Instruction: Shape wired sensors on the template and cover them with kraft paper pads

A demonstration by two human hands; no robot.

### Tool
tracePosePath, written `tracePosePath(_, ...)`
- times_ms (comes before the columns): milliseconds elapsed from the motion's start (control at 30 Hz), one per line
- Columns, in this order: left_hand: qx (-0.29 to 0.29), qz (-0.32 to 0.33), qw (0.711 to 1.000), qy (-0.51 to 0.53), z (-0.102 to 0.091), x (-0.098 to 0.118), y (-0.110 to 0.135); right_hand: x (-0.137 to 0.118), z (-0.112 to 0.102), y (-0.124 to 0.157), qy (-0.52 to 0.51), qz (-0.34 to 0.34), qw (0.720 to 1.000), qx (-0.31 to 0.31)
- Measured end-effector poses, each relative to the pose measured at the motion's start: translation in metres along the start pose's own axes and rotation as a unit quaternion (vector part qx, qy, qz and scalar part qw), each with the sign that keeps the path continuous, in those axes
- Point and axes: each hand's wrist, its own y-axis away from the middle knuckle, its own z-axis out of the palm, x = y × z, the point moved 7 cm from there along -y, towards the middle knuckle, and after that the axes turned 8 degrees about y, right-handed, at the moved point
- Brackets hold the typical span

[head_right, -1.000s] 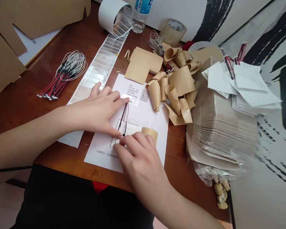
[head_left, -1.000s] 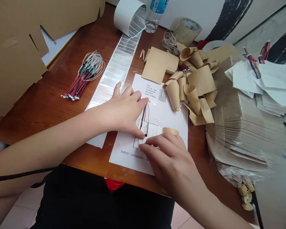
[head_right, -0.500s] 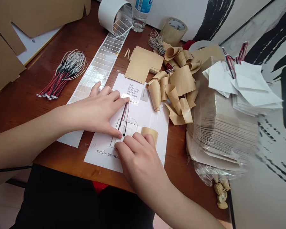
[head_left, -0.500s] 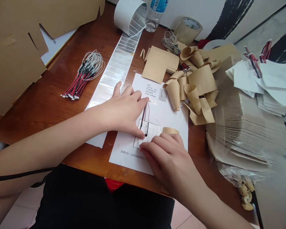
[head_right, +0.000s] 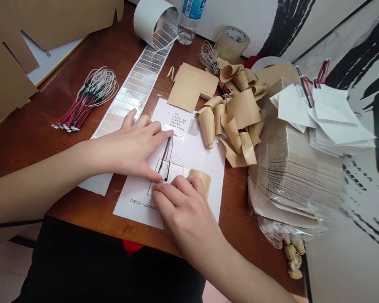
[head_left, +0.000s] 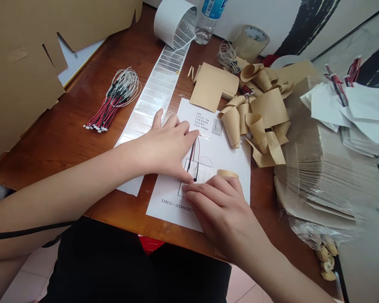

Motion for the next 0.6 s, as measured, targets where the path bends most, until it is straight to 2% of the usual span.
tracePosePath(367, -0.013, -0.001, 1.0, 0.001, 0.0, 0.0, 0.001, -0.011, 0.0, 0.0, 0.076, -0.042, 0.996, -0.014)
tracePosePath(600, -0.032, -0.013, 0.999, -0.002, 0.003, -0.002, -0.001, -0.01, -0.002, -0.002, 0.081, -0.047, 0.996, -0.009)
